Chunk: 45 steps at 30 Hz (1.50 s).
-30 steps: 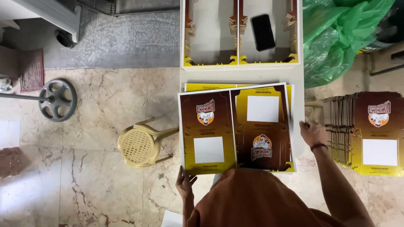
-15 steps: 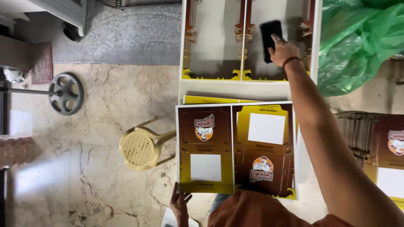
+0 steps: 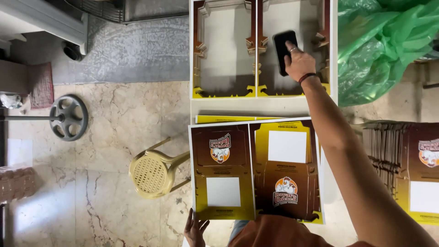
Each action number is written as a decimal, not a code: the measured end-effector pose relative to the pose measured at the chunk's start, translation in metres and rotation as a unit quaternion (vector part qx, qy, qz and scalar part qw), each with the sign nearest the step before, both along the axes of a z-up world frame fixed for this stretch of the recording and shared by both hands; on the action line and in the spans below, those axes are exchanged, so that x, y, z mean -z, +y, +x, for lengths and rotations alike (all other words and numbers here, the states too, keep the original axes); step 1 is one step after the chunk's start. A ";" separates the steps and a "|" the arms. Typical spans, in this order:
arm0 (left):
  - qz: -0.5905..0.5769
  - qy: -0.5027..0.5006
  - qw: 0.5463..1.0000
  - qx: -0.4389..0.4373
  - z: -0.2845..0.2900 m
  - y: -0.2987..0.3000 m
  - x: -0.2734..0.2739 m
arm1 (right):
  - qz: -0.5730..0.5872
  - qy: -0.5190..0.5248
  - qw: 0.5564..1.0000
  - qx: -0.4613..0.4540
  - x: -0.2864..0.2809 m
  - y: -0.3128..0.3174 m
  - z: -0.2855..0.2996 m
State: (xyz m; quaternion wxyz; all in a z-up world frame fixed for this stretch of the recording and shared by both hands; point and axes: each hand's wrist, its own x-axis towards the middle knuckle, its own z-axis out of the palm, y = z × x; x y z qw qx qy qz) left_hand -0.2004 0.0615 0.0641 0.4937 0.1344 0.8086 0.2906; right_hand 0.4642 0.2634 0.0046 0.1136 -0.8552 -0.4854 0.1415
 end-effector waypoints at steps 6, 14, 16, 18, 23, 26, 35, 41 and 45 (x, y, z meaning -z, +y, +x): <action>0.027 -0.066 0.997 -0.022 0.002 0.005 0.009 | 0.275 -0.001 0.960 0.057 -0.068 -0.114 -0.070; 0.058 -0.150 0.987 0.024 -0.033 -0.001 0.054 | 0.118 0.260 0.901 0.326 -0.029 -0.381 -0.307; 0.072 -0.159 0.982 0.066 -0.038 0.009 0.050 | 0.052 0.376 0.833 0.403 -0.056 -0.386 -0.365; 0.080 -0.161 0.978 0.103 -0.054 0.011 0.039 | -0.022 0.486 0.737 0.469 -0.084 -0.390 -0.425; 0.088 -0.227 0.960 0.135 -0.077 0.029 0.038 | 0.026 0.667 0.504 0.549 -0.067 -0.373 -0.501; 0.076 -0.252 0.955 0.134 -0.084 0.030 0.034 | 0.103 0.710 0.441 0.539 -0.042 -0.354 -0.513; 0.059 -0.223 0.955 0.187 -0.096 0.023 -0.006 | 0.177 0.750 0.435 0.467 -0.004 -0.366 -0.518; 0.098 -0.207 0.908 0.350 -0.097 0.037 0.016 | 0.243 0.707 0.498 0.439 -0.035 -0.351 -0.516; 0.082 -0.224 0.899 0.367 -0.096 0.045 0.015 | 0.180 0.699 0.548 0.423 0.010 -0.360 -0.519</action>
